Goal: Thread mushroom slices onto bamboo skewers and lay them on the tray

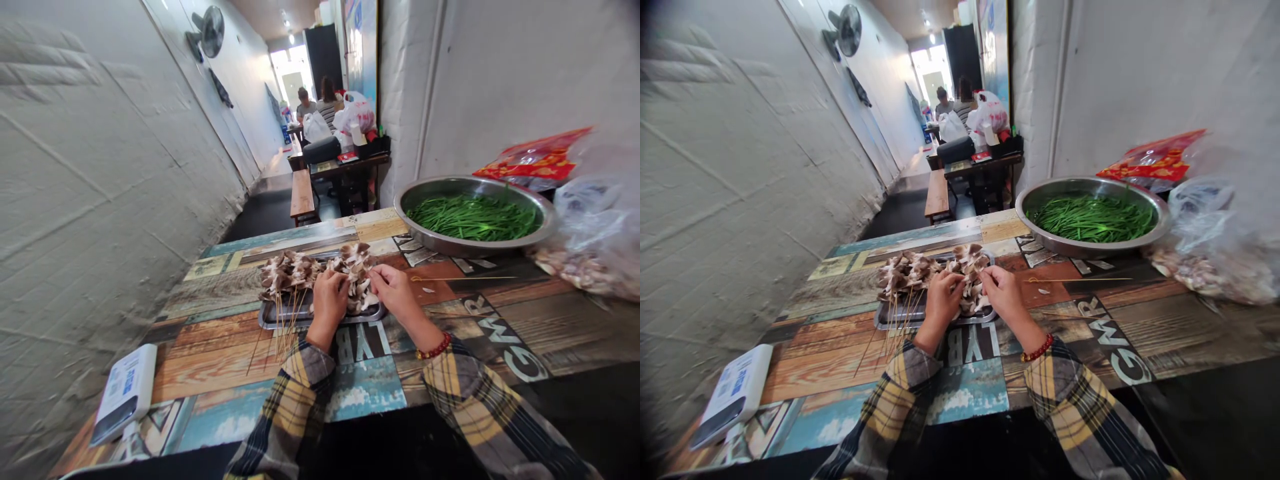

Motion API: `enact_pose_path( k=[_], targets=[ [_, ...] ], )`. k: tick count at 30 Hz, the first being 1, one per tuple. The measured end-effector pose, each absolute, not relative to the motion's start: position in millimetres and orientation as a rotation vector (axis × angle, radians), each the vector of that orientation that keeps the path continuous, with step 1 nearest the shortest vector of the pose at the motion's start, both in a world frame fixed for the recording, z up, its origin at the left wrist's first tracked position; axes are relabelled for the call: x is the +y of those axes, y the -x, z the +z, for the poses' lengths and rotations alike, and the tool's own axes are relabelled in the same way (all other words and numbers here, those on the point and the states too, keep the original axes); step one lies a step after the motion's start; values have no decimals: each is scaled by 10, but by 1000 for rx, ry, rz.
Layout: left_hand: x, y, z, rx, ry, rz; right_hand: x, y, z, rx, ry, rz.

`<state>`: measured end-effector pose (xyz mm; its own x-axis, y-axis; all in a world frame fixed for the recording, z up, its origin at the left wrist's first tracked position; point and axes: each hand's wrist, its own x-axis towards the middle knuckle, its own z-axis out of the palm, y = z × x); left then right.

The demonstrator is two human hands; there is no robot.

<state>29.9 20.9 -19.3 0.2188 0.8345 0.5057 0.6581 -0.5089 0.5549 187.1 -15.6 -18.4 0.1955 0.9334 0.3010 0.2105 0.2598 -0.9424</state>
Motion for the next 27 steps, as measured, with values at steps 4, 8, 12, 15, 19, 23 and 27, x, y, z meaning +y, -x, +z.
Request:
enact_pose_path(
  k=[4, 8, 12, 15, 19, 23, 27],
  targets=[
    [195, -244, -176, 1379, -1907, 1325, -152, -1877, -184, -1281, 1206, 748],
    [174, -155, -145, 1233, -1301, 1432, -187, -1870, -123, -1277, 1150, 855],
    [178, -99, -91, 993, -793, 1497, -244, -1846, -73, -1412, 1087, 1040],
    [179, -91, -46, 865, -571, 1486, -256, -1831, -105, -1563, 1097, 1040],
    [150, -104, 4, 784, -461, 1451, -236, -1818, -184, -1623, 1156, 971],
    [115, -106, 13, 760, -536, 1420, -231, -1806, -202, -1612, 1181, 968],
    [116, -91, 0, 782, -578, 1406, -248, -1797, -181, -1602, 1190, 968]
  ],
)
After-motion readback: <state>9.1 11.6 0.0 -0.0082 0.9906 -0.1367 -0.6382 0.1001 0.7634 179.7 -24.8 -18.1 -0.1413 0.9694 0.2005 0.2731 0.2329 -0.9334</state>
